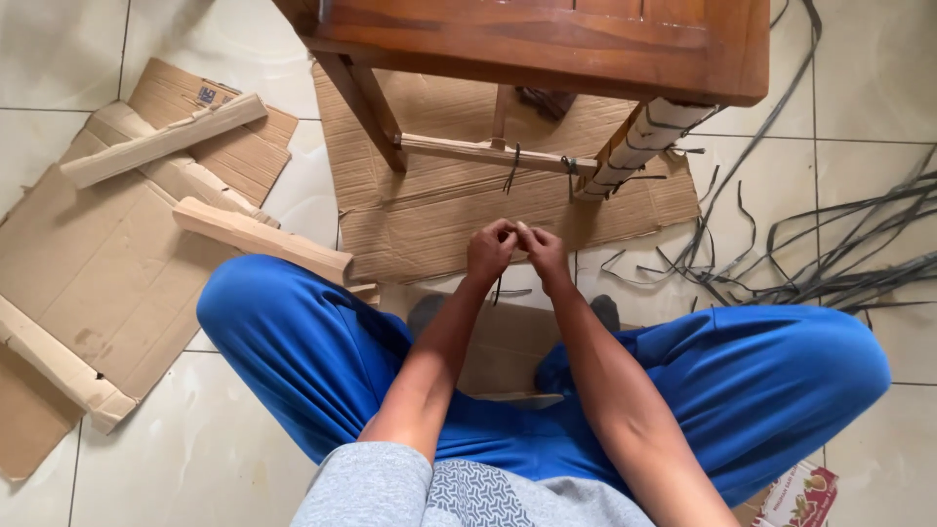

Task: Wrapping the legs of a wooden chair with synthetic weaving strips.

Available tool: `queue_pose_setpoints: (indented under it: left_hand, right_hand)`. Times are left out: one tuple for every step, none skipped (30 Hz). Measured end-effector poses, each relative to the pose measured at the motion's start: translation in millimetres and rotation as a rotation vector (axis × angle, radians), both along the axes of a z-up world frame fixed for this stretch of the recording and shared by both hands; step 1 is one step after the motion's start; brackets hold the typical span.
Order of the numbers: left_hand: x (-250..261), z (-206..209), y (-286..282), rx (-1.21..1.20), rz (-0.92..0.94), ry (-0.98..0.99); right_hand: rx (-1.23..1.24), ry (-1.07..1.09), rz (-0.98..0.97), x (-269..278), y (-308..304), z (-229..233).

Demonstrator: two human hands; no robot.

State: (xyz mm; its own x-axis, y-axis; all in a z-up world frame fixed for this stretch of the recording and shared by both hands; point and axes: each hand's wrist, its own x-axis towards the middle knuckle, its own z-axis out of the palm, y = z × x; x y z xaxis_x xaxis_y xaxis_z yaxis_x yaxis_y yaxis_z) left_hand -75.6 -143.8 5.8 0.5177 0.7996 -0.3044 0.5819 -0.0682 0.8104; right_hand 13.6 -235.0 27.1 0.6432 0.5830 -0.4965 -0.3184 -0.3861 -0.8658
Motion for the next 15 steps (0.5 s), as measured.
queue_pose_setpoints:
  left_hand:
    - [1.4, 2.4, 2.4, 0.0, -0.066, -0.006]
    - [0.9, 5.0, 3.3, -0.006, -0.071, -0.003]
    - [0.3, 7.3, 4.1, -0.016, -0.128, -0.002]
    - [0.0, 9.8, 5.2, -0.026, -0.183, -0.002]
    - [-0.6, 8.0, 3.9, -0.031, -0.185, 0.0]
    - [-1.7, 6.2, 2.7, -0.047, -0.188, 0.013]
    - [-3.2, 4.6, 1.4, -0.063, -0.192, 0.025]
    - [-5.9, 0.8, 2.3, -0.067, -0.188, 0.025]
    - [-8.8, -2.8, 2.9, -0.036, -0.196, 0.022]
    - [-12.0, -6.0, 4.1, -0.003, -0.203, 0.019]
    - [-13.5, -10.4, 8.4, -0.005, -0.199, 0.019]
    - [-15.4, -14.8, 13.0, 0.024, -0.126, 0.012]
    - [-17.1, -19.3, 17.4, 0.053, -0.054, 0.005]
    - [-14.9, -13.7, 30.0, 0.051, -0.054, 0.006]
    - [-12.5, -8.1, 42.5, 0.082, 0.123, -0.057]
  right_hand:
    - [-0.016, 0.005, -0.052, 5.5, -0.7, -3.8]
    - [-0.022, 0.008, -0.056, 8.1, 0.1, -11.1]
    - [-0.007, 0.042, -0.101, 10.5, 0.7, -18.5]
    - [0.009, 0.076, -0.143, 13.4, 1.8, -25.8]
    - [0.004, 0.078, -0.145, 16.8, 2.0, -41.9]
    - [-0.001, 0.077, -0.18, 19.8, 2.4, -58.0]
    - [-0.006, 0.076, -0.214, 22.3, 2.7, -74.0]
    - [-0.01, 0.076, -0.21, 21.1, 0.7, -69.7]
    - [-0.046, 0.091, -0.24, 19.8, -1.4, -65.1]
    - [-0.079, 0.105, -0.27, 18.3, -2.7, -60.4]
    - [-0.081, 0.105, -0.266, 26.2, -6.0, -76.3]
    - [-0.137, 0.12, -0.456, 33.3, -9.3, -92.6]
    - [-0.192, 0.134, -0.647, 40.7, -12.9, -108.9]
    - [-0.194, 0.135, -0.647, 54.0, -16.5, -108.5]
    - [-0.127, -0.119, -0.735, 67.5, -20.2, -108.1]
